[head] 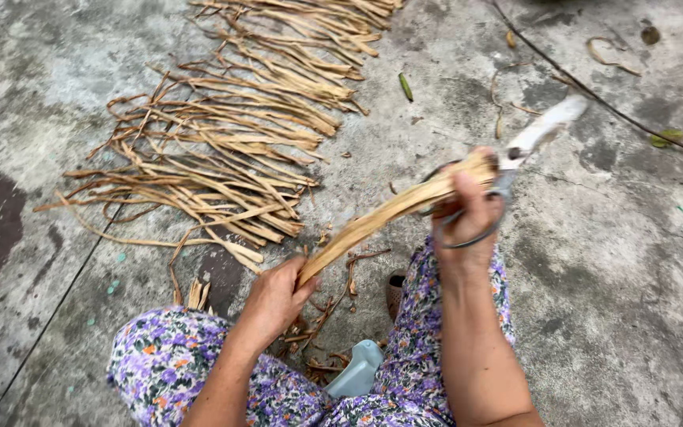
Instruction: The person sits on a concrete floor trimming dried palm leaf strips with scissors. They pick up individual strips, cut off hard end sections and damaged parts, drop the trimmings aside, and place the usable strips onto a growing pile of prepared leaves on the floor.
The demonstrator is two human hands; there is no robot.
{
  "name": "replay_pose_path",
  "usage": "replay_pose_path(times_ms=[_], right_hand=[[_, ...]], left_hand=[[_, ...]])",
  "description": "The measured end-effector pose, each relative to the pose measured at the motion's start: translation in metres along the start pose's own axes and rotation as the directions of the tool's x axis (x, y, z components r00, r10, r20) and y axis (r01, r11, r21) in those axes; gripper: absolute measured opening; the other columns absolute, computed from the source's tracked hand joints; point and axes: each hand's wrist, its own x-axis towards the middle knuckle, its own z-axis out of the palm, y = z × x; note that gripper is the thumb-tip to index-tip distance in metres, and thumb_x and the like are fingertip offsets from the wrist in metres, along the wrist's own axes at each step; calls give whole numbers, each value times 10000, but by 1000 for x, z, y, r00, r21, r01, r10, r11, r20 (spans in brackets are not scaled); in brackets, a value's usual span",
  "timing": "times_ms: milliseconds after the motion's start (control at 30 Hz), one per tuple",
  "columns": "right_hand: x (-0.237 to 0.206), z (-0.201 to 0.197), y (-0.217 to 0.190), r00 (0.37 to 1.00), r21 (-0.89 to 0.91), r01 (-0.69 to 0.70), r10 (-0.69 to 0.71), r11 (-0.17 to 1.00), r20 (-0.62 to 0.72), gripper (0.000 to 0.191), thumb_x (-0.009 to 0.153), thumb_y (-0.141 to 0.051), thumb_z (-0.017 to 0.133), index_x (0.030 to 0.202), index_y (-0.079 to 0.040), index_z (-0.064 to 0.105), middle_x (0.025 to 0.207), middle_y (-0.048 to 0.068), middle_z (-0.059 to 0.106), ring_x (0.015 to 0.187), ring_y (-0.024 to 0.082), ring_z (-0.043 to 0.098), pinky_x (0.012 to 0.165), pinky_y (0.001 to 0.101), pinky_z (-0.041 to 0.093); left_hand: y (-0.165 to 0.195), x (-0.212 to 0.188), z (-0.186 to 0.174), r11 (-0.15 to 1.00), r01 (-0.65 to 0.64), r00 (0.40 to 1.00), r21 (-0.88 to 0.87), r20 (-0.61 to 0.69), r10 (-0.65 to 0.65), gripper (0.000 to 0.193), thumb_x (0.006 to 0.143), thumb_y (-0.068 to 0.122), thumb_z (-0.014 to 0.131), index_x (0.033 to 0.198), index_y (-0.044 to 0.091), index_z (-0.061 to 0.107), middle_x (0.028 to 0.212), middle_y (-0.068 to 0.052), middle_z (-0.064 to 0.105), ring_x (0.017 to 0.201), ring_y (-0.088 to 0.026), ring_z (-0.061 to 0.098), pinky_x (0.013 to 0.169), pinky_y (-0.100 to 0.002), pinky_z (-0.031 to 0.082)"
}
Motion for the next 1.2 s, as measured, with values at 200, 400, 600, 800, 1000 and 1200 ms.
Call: replay_pose_path(times_ms=[200, 400, 600, 800, 1000, 1200], right_hand=[[8, -23, -5, 994, 81, -41, 33, 996, 102, 523, 1021, -169, 773, 1445, -30, 500, 1097, 131, 699, 799, 205, 678, 739, 338, 589], [0, -13, 8, 964, -143, -185, 208, 972, 167, 557, 1044, -347, 720, 1449, -66, 462, 1158, 178, 727, 867, 199, 691, 785, 371, 610], [-26, -4, 12, 940, -223, -112, 176, 968, 293, 556, 1082, -331, 704, 1473, -5, 481, 1028, 154, 694, 776, 148, 629, 755, 336, 579], [-52, 3, 22, 913, -210, -8, 93, 978, 398, 464, 1107, -289, 708, 1369, 14, 474, 982, 153, 657, 756, 172, 606, 690, 321, 554], [-93, 12, 51, 809, -345, -239, 382, 908, 446, 429, 991, -241, 736, 1309, -35, 535, 970, 123, 665, 820, 167, 638, 748, 315, 570], [-145, 28, 88, 641, -470, -441, 635, 765, 432, 486, 913, -268, 739, 1301, -100, 500, 1255, 171, 702, 856, 127, 683, 806, 296, 601]], left_hand=[[-10, 10, 13, 786, 283, 944, -550, 306, -126, 376, 1041, 378, 557, 870, 63, 671, 690, -62, 687, 644, -220, 700, 607, -373, 571], [-23, 22, -33, 47, -81, 978, -996, -89, -189, 416, 1065, 418, 438, 861, 79, 566, 710, -57, 608, 707, -215, 684, 893, -490, 639], [-45, 24, -77, -271, -544, 792, -794, -380, -478, 385, 1066, 442, 448, 935, 95, 552, 765, -23, 568, 754, -186, 621, 955, -543, 601], [-70, 23, -87, -314, -654, 731, -688, -467, -498, 342, 1048, 428, 497, 953, 109, 575, 791, -24, 595, 803, -193, 643, 992, -547, 592], [-84, 24, -101, -298, -721, 662, -626, -495, -563, 334, 1045, 410, 496, 955, 101, 584, 820, -47, 622, 840, -211, 660, 1011, -565, 589], [-62, 25, -80, -310, -695, 689, -649, -475, -548, 345, 1057, 408, 502, 956, 88, 582, 846, -54, 621, 855, -213, 660, 1014, -558, 584]])
